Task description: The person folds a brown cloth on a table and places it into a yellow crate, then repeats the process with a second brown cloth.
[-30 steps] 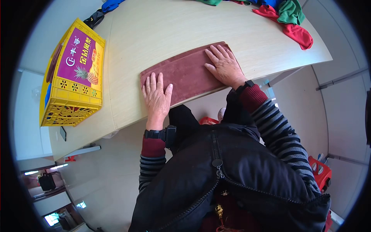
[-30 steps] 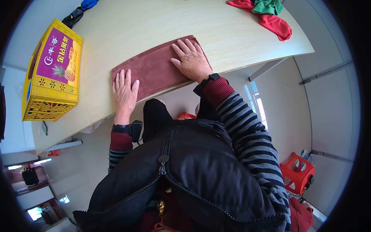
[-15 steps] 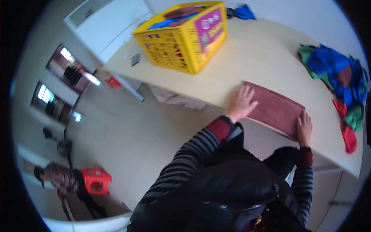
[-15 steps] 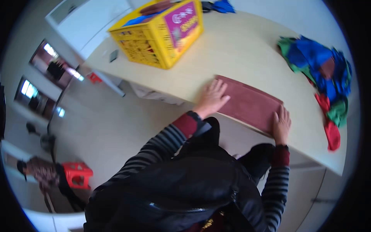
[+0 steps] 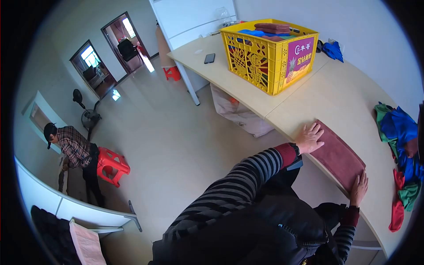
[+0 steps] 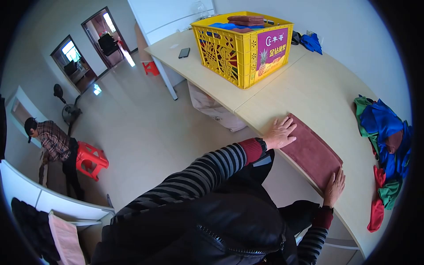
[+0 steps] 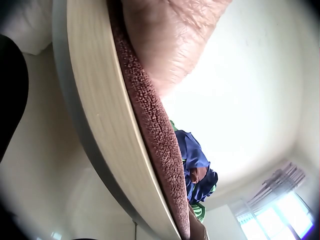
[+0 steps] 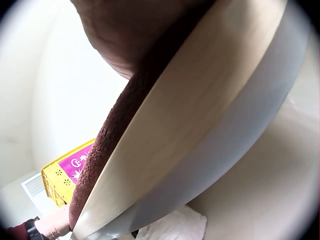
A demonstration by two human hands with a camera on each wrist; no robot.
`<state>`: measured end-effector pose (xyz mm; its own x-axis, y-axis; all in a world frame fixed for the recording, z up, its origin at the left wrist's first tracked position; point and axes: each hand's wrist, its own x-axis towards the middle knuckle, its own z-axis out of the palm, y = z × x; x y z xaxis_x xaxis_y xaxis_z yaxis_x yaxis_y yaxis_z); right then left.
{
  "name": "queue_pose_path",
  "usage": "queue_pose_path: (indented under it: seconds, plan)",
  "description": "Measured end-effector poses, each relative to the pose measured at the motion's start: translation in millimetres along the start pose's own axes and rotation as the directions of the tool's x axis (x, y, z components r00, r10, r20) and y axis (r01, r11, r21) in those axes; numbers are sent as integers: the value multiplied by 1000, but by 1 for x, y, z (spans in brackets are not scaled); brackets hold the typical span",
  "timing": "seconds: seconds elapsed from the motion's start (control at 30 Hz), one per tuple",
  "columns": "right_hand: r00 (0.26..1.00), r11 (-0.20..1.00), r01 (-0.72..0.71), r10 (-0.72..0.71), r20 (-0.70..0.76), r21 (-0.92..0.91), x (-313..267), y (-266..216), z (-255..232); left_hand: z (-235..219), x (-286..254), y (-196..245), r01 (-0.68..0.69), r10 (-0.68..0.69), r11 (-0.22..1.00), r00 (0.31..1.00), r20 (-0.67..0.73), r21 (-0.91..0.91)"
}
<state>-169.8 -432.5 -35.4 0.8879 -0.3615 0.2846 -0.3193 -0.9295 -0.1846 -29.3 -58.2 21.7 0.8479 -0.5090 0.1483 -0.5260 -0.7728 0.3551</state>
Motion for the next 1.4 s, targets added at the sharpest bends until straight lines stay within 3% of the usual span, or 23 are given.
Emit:
queue_pose_path:
  seconds: [0.17, 0.27, 0.3, 0.37, 0.43, 0.53, 0.63, 0.87, 0.97, 1.1, 1.2, 1.3, 1.4]
  plan:
    - [1000, 1000, -2, 1, 29, 18, 8, 3, -2, 1, 0, 2, -17, 18, 1000, 999, -42, 10]
    - [993, 993, 51, -39, -109, 110, 14, -12, -10, -3, 5, 10, -21, 25, 998, 998, -55, 61]
    - [993, 992, 55, -43, -108, 111, 16, -27, -12, -7, 10, 17, -79, 88, 991, 993, -84, 108]
    - [974, 980, 199, -195, -115, 28, 16, -67, -19, -7, 13, 37, -180, 206, 965, 970, -127, 193]
    - [955, 961, 276, -276, -109, -16, 12, -95, -22, 0, 19, 60, -225, 239, 966, 965, -109, 124]
    - [971, 972, 235, -234, 50, -22, 3, -127, -17, 30, 23, 69, -295, 295, 955, 950, -102, 21]
    - [971, 972, 225, -218, 97, -68, -3, -134, -27, 49, 27, 62, -330, 322, 942, 940, -116, -61]
    - [968, 959, 235, -216, 125, -158, 1, -109, -33, 32, 24, 46, -283, 278, 955, 958, -67, -86]
    - [973, 960, 214, -193, 128, -180, 1, -93, -29, 28, 25, 34, -237, 228, 969, 967, -112, -74]
    - [975, 958, 224, -222, 31, -179, -1, -66, -15, 17, 24, 26, -184, 177, 981, 979, -103, -66]
    - [996, 999, 52, -52, 78, -2, -5, -51, -21, 12, 25, 17, -158, 152, 986, 983, -106, -47]
    - [996, 999, 40, -38, 75, -31, -7, -29, -15, 10, 25, 11, -144, 140, 989, 980, -140, -19]
    - [996, 999, 12, -8, 88, -48, -9, -21, -18, 1, 22, 7, -45, 36, 997, 991, -128, -68]
